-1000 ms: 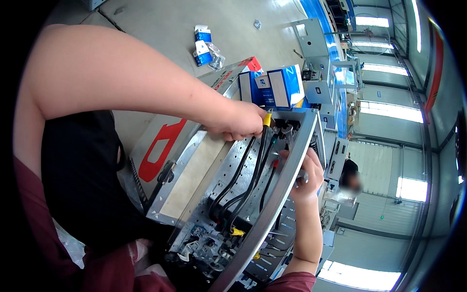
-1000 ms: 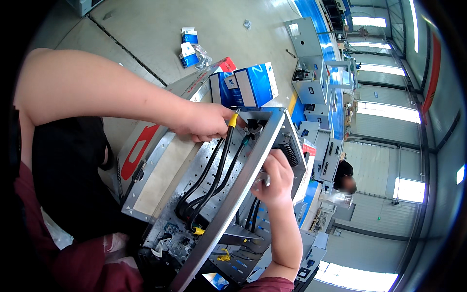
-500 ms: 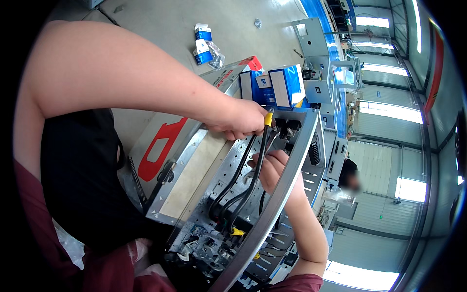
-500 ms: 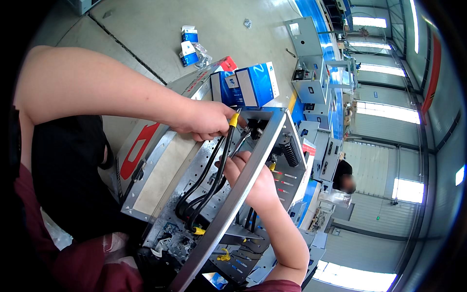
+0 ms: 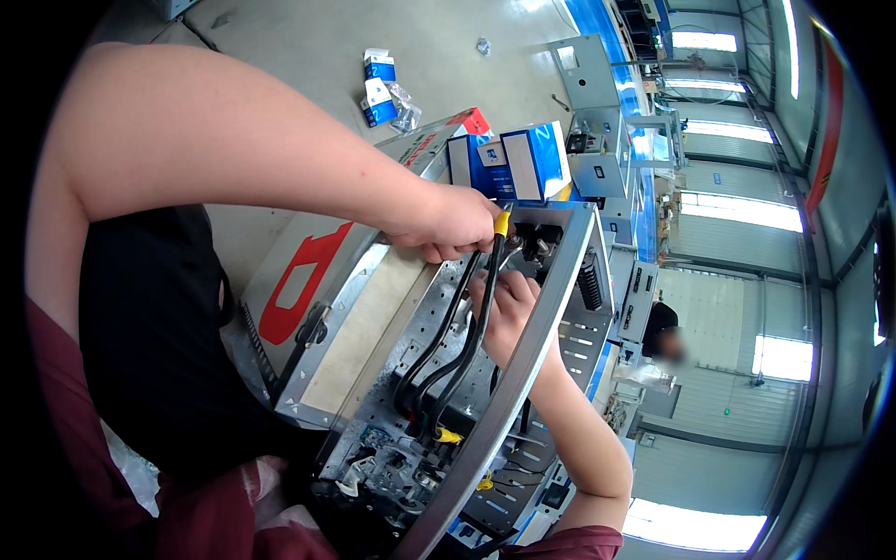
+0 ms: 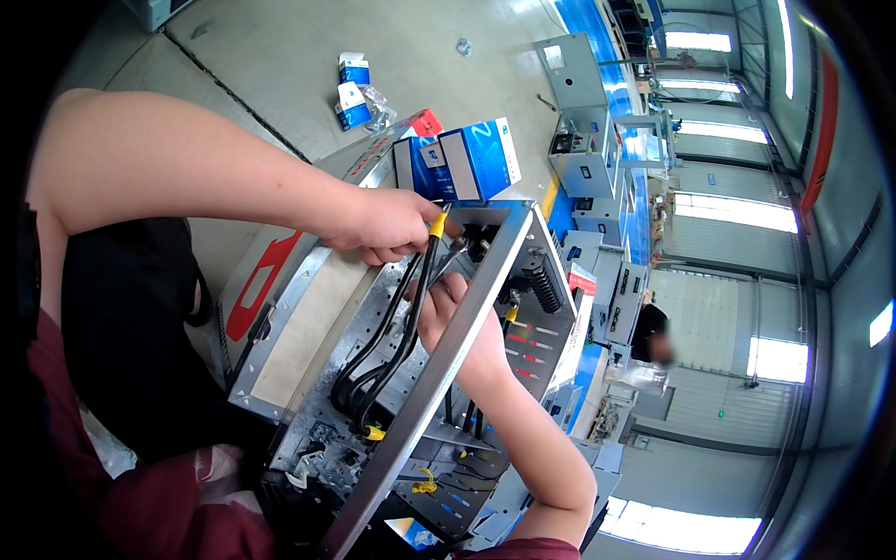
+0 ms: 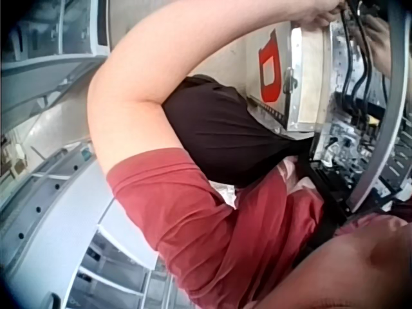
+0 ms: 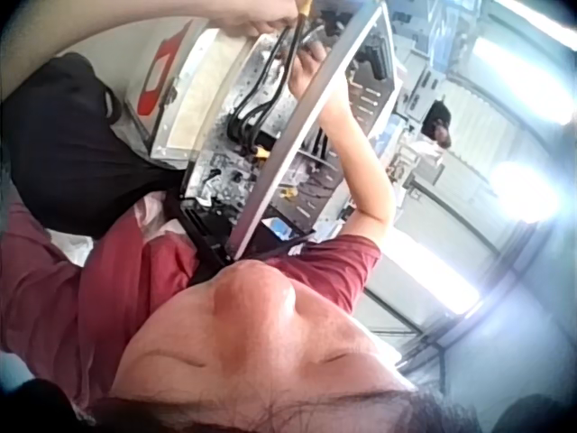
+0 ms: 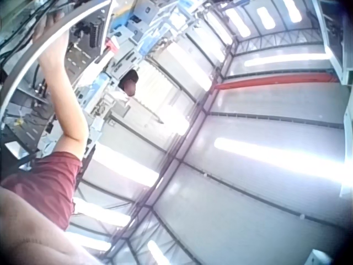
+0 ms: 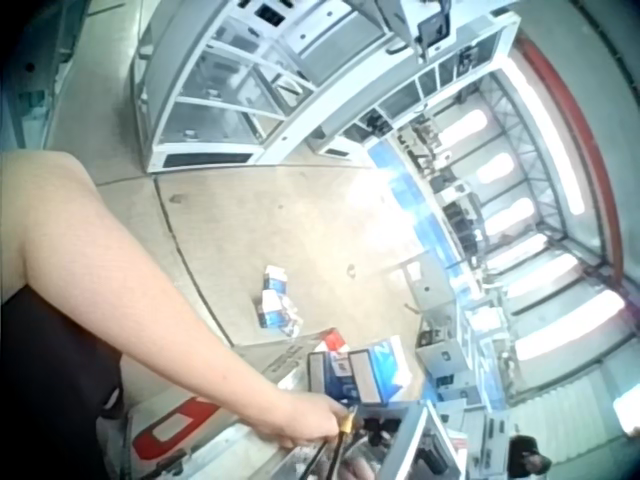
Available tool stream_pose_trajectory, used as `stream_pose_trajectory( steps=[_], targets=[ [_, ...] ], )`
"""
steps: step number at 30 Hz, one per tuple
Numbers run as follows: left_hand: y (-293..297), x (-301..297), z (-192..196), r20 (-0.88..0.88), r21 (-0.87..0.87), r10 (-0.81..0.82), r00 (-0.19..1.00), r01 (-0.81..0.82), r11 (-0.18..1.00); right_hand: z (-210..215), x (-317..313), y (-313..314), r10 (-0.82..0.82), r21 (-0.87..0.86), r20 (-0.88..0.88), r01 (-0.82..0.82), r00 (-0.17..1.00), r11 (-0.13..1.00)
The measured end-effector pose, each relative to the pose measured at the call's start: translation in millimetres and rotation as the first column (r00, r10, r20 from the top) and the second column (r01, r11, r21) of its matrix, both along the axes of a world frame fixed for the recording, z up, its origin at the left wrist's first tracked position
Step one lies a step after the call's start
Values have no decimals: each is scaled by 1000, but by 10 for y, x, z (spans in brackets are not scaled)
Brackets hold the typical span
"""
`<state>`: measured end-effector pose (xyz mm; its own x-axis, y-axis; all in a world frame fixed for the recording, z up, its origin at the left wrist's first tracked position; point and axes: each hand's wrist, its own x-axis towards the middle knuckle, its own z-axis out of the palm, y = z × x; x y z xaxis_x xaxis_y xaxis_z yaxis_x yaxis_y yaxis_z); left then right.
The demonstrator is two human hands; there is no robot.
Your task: The person assembles a large metal appliance on the floor, installing a black plastic component, routing wires, and tightening screws with a wrench.
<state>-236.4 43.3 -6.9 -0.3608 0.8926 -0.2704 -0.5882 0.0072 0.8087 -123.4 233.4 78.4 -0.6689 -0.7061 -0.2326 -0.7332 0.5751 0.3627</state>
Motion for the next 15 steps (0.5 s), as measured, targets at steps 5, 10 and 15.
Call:
stream_pose_trajectory(
  steps=[5, 10, 15],
  targets=[
    [9, 46, -28, -39, -1, 13, 999, -13, 1000, 154, -31, 145, -354, -750, 342, 480, 870, 455],
    [64, 15, -84, -67, -3, 0, 998, 0, 1000, 285, -45, 291, -137, -820, 152, 202, 979, 535],
    [241, 225, 14, -514, -61, 275, 813, -354, 933, 436, -64, 161, 45, -724, -51, -68, 998, 687]
  ],
)
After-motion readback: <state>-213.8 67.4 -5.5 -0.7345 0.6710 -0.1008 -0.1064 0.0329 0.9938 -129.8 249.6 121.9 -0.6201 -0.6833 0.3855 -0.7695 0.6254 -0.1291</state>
